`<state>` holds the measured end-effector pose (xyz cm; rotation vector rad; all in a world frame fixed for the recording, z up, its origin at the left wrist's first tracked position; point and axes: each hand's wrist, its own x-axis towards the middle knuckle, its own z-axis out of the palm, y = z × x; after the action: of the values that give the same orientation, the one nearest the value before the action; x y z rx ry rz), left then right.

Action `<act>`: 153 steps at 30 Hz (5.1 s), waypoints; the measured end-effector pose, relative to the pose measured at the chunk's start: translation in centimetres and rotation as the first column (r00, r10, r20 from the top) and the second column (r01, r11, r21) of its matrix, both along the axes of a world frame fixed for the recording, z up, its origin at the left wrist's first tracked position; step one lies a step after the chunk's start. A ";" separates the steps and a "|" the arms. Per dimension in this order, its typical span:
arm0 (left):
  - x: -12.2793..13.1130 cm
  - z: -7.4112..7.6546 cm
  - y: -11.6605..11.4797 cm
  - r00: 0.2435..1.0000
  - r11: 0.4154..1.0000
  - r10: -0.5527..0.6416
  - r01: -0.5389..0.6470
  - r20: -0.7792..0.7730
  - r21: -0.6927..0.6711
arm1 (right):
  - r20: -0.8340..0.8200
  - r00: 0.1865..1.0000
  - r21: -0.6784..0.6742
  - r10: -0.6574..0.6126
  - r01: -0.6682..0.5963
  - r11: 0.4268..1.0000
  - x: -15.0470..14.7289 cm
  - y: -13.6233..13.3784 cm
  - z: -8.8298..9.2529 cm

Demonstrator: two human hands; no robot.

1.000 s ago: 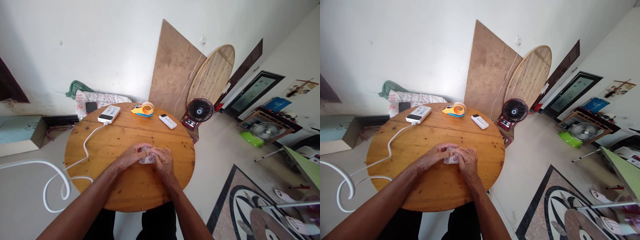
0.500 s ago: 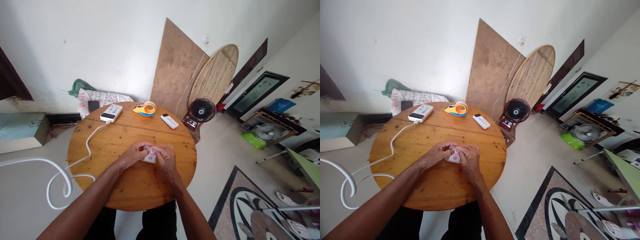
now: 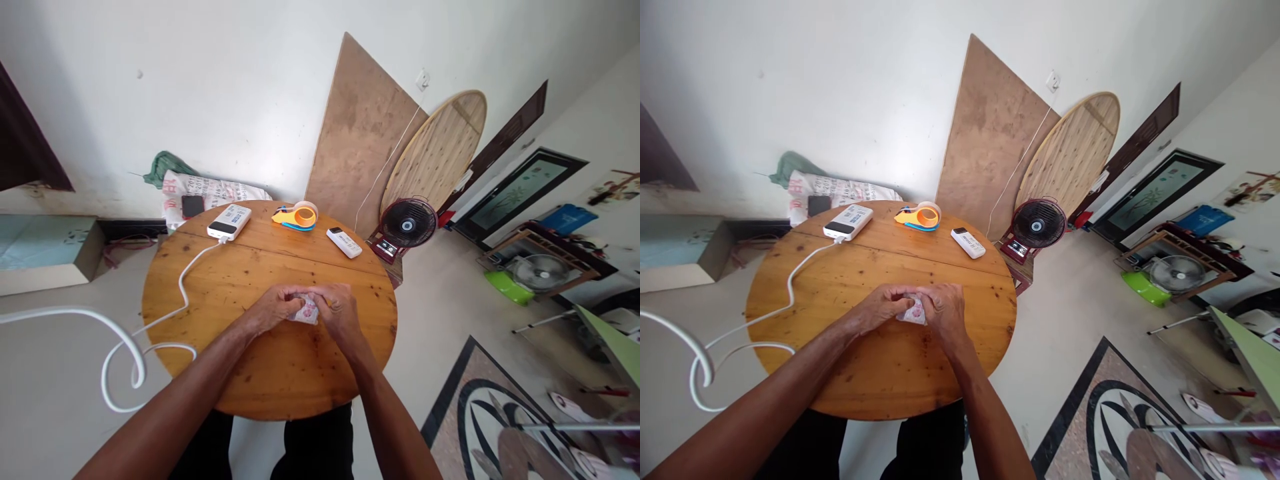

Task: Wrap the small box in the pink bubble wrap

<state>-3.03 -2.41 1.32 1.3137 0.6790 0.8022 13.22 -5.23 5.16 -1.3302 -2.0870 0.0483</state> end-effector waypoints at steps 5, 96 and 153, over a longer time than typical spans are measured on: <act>0.1 -0.3 0.2 0.998 0.997 0.066 -0.066 -0.008 -0.033 | 0.034 0.999 0.121 -0.017 0.013 0.993 0.2 -1.8 -1.9; 1.3 -0.5 0.2 0.937 0.947 0.318 -0.309 -0.144 0.081 | 0.181 0.983 0.239 0.016 -0.060 0.969 0.8 -4.1 -5.0; 1.5 -1.0 0.2 0.948 0.953 0.303 -0.301 -0.092 0.034 | 0.178 0.975 0.301 -0.130 0.072 0.951 0.3 -3.3 -5.0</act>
<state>-1.55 -2.21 0.34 1.2883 0.9685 0.9983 13.52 -8.56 0.20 -1.2975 -2.0819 -0.4386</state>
